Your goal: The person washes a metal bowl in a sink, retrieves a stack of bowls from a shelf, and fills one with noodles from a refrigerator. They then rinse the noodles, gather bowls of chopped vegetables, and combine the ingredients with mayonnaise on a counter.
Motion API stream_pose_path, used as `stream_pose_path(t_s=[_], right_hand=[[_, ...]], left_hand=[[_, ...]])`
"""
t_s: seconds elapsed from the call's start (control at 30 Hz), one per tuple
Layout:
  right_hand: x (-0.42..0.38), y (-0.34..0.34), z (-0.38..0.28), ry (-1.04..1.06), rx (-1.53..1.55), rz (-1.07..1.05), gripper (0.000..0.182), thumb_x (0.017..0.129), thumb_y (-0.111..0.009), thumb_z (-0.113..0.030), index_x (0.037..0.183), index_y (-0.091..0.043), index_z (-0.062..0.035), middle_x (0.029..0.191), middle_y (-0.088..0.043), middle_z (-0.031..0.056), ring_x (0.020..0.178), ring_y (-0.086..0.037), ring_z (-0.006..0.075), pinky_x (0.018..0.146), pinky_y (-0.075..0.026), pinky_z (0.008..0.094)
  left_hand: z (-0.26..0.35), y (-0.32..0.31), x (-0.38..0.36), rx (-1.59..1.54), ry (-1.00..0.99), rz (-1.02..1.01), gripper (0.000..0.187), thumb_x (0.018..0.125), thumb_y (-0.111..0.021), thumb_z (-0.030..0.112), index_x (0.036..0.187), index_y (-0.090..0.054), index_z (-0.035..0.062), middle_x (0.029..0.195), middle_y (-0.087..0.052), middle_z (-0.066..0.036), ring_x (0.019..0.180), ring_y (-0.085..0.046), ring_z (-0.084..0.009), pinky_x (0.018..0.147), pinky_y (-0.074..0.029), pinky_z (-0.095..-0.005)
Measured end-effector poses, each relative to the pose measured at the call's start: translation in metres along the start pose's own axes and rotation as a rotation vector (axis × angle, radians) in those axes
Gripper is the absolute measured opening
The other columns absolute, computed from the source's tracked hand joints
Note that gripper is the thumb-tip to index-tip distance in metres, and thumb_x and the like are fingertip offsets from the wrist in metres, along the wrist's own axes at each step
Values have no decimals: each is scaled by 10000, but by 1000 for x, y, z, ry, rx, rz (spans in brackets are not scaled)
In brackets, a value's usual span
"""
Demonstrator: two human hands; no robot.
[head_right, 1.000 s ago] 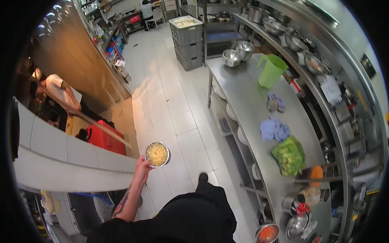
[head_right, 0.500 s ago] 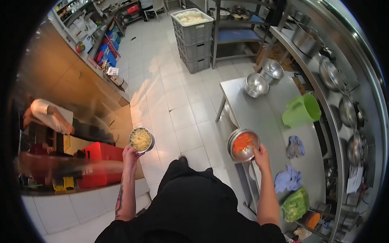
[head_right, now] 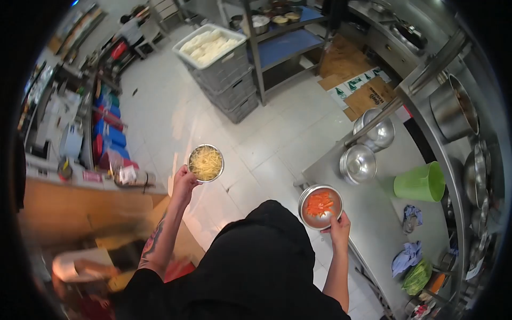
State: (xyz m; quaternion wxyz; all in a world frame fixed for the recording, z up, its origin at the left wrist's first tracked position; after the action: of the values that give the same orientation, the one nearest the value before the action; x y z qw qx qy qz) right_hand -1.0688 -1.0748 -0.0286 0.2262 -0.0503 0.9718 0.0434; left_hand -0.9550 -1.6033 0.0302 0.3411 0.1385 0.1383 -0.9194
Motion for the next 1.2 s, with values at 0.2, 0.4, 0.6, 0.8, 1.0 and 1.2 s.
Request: stream_pose_path(t_s=[0.2, 0.4, 0.6, 0.8, 1.0, 1.2], right_hand=[[60, -46, -31, 12, 83, 137, 337, 936, -525, -67, 1263, -571, -2, 970, -656, 107, 701, -689, 189, 448, -595, 296], [177, -99, -85, 29, 197, 130, 297, 948, -531, -79, 1231, -564, 5, 997, -665, 112, 709, -690, 181, 476, -600, 294], [284, -130, -137, 103, 248, 156, 291, 949, -535, -75, 1231, -571, -9, 1004, -681, 91, 734, -690, 158, 491, -593, 285], [372, -126, -177, 133, 241, 344, 297, 955, -543, -76, 1245, -579, -27, 985, -683, 90, 744, -684, 148, 500, -592, 277], [447, -92, -214, 67, 245, 515, 262, 961, -534, -87, 1208, -577, -9, 981, -694, 104, 734, -707, 168, 463, -581, 266], [547, -54, -284, 54, 331, 616, 269, 941, -528, -80, 1197, -569, -9, 929, -698, 122, 617, -688, 182, 462, -578, 281]], left_hand=[[41, -111, 182, -15, 84, -243, 130, 801, -536, -10, 837, -465, 94, 785, -609, -58, 686, -656, -169, 727, -610, -403], [59, -236, 313, -55, 161, -243, 142, 819, -565, 3, 849, -455, 88, 724, -581, -51, 609, -646, -180, 652, -604, -365], [82, -356, 452, -114, 145, -348, 111, 855, -549, 28, 875, -452, 78, 811, -605, -101, 701, -677, -223, 687, -608, -426], [87, -498, 620, -162, 113, -322, 127, 867, -575, 40, 901, -456, 72, 788, -609, -90, 718, -687, -222, 656, -592, -394], [92, -619, 751, -288, 79, -222, 209, 866, -611, 55, 938, -415, 74, 751, -605, -67, 674, -676, -188, 607, -536, -302], [95, -692, 848, -347, 39, -135, 233, 842, -604, 17, 931, -402, 88, 735, -590, -61, 640, -652, -181, 612, -530, -298]])
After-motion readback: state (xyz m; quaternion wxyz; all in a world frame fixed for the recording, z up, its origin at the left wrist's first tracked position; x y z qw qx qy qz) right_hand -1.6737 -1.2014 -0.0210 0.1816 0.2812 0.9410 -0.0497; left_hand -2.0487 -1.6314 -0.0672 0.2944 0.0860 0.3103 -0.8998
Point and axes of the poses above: each hand's wrist, its own x-axis towards the middle knuckle, its own y-axis out of the back of the hand, z = x × y, the point moved 5 cm from there along x, towards the middle knuckle
